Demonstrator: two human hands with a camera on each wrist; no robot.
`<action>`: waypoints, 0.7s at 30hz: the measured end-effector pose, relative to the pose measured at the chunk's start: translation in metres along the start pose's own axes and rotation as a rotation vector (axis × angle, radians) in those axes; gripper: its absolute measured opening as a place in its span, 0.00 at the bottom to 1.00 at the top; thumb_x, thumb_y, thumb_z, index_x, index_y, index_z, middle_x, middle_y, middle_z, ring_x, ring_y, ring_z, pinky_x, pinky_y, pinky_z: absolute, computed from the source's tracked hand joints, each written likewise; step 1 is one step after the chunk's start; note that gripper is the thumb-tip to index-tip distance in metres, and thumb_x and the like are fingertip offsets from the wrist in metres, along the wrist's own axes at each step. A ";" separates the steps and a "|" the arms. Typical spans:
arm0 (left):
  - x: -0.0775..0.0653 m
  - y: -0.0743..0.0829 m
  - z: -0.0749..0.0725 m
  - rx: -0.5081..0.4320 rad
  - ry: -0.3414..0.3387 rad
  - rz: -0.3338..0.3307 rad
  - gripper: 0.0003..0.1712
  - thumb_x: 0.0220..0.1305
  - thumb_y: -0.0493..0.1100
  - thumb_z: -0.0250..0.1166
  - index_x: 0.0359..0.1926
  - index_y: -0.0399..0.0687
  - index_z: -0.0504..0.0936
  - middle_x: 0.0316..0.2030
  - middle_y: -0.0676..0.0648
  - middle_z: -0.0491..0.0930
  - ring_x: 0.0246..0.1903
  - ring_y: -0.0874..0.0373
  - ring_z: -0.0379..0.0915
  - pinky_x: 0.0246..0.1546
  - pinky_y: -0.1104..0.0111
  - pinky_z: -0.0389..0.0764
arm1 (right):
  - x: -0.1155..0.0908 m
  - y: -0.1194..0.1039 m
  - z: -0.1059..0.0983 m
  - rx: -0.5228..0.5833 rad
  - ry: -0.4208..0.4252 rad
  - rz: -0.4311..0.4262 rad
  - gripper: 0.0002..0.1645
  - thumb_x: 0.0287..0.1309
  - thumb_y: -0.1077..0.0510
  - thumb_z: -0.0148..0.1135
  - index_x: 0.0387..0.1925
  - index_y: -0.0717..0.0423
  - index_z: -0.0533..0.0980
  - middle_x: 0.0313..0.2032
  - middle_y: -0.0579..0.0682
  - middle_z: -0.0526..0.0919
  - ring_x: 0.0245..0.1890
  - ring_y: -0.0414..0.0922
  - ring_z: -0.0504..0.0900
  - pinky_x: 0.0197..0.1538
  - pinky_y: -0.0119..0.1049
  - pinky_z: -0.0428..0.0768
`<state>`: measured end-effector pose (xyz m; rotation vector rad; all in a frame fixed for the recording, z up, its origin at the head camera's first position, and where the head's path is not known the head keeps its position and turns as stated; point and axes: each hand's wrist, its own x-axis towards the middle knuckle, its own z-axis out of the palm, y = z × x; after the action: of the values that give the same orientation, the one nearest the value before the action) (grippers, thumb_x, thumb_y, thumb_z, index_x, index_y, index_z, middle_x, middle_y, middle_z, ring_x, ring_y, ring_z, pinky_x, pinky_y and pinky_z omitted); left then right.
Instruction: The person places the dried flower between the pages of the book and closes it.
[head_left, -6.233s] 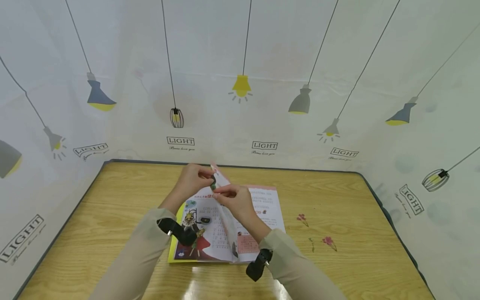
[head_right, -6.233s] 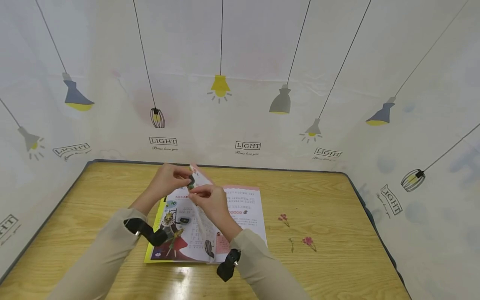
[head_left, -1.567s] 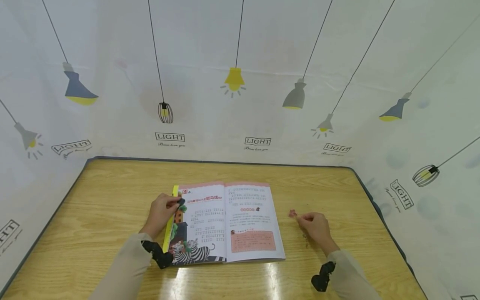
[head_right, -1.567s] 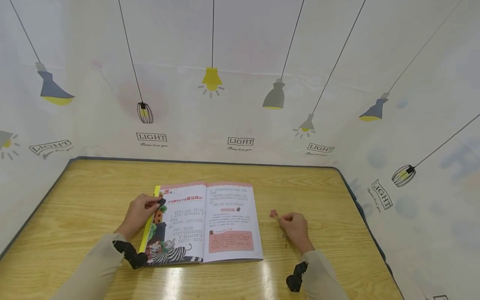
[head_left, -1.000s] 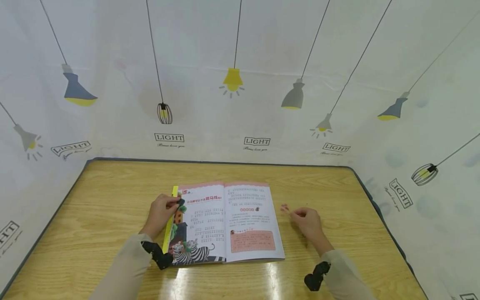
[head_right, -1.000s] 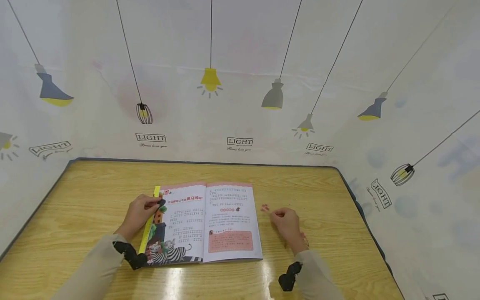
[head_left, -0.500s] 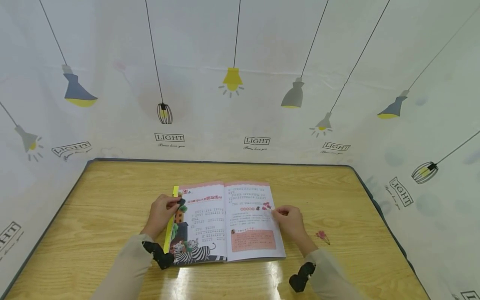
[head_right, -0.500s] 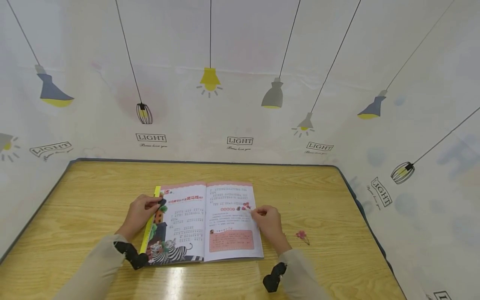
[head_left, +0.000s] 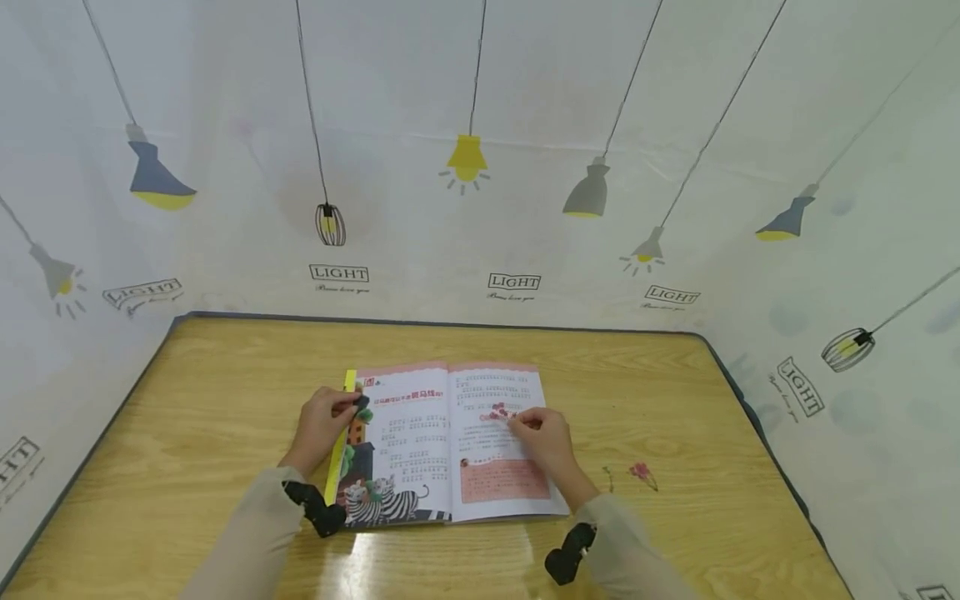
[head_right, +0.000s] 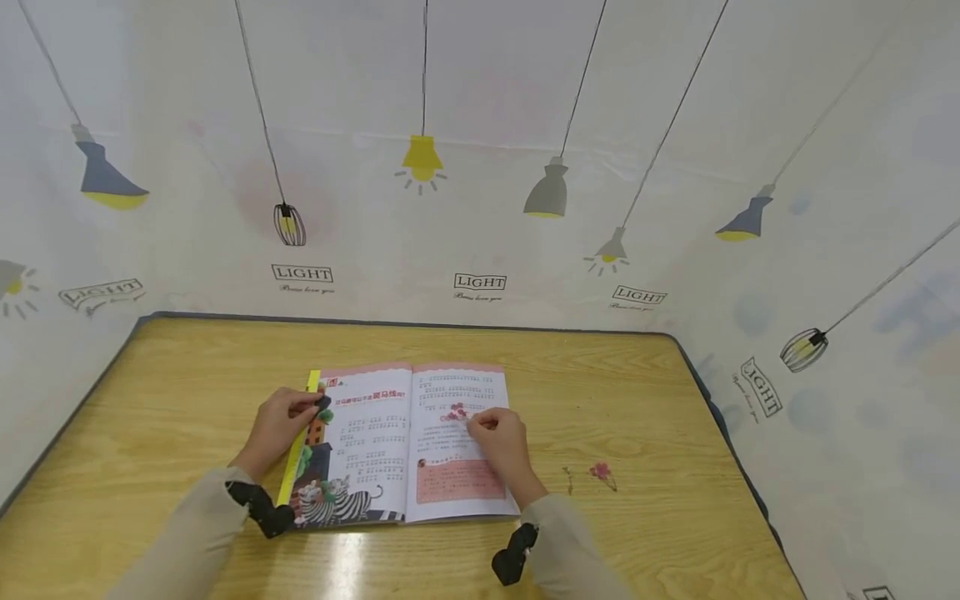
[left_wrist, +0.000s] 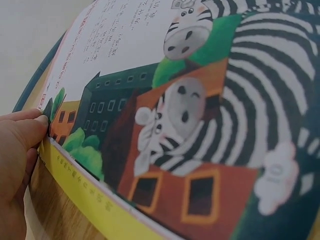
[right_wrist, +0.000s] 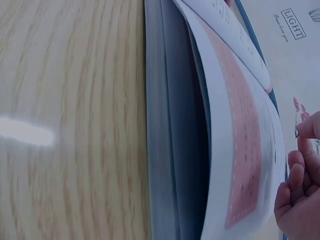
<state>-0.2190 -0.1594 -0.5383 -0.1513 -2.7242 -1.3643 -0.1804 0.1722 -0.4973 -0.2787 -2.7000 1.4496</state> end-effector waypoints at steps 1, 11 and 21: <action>0.001 0.000 0.000 0.002 -0.001 0.002 0.14 0.60 0.32 0.60 0.47 0.32 0.79 0.37 0.41 0.71 0.37 0.51 0.70 0.38 0.61 0.74 | 0.000 -0.002 0.003 0.001 0.000 -0.001 0.07 0.48 0.61 0.65 0.24 0.62 0.79 0.23 0.49 0.77 0.25 0.41 0.72 0.28 0.31 0.71; 0.001 -0.003 0.001 -0.001 0.009 0.009 0.14 0.59 0.32 0.60 0.47 0.32 0.79 0.36 0.42 0.70 0.36 0.51 0.71 0.38 0.61 0.75 | -0.003 -0.017 0.025 0.030 -0.003 -0.004 0.08 0.46 0.59 0.65 0.23 0.62 0.80 0.20 0.47 0.77 0.21 0.40 0.71 0.27 0.31 0.71; 0.000 -0.002 0.001 -0.003 0.009 0.007 0.14 0.60 0.32 0.60 0.48 0.32 0.79 0.35 0.42 0.70 0.36 0.50 0.71 0.38 0.60 0.75 | -0.005 -0.027 0.046 0.048 0.043 0.029 0.06 0.46 0.58 0.64 0.22 0.59 0.80 0.19 0.47 0.76 0.20 0.40 0.71 0.25 0.31 0.71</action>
<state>-0.2191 -0.1600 -0.5407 -0.1542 -2.7123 -1.3640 -0.1859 0.1188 -0.5007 -0.3436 -2.6343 1.4952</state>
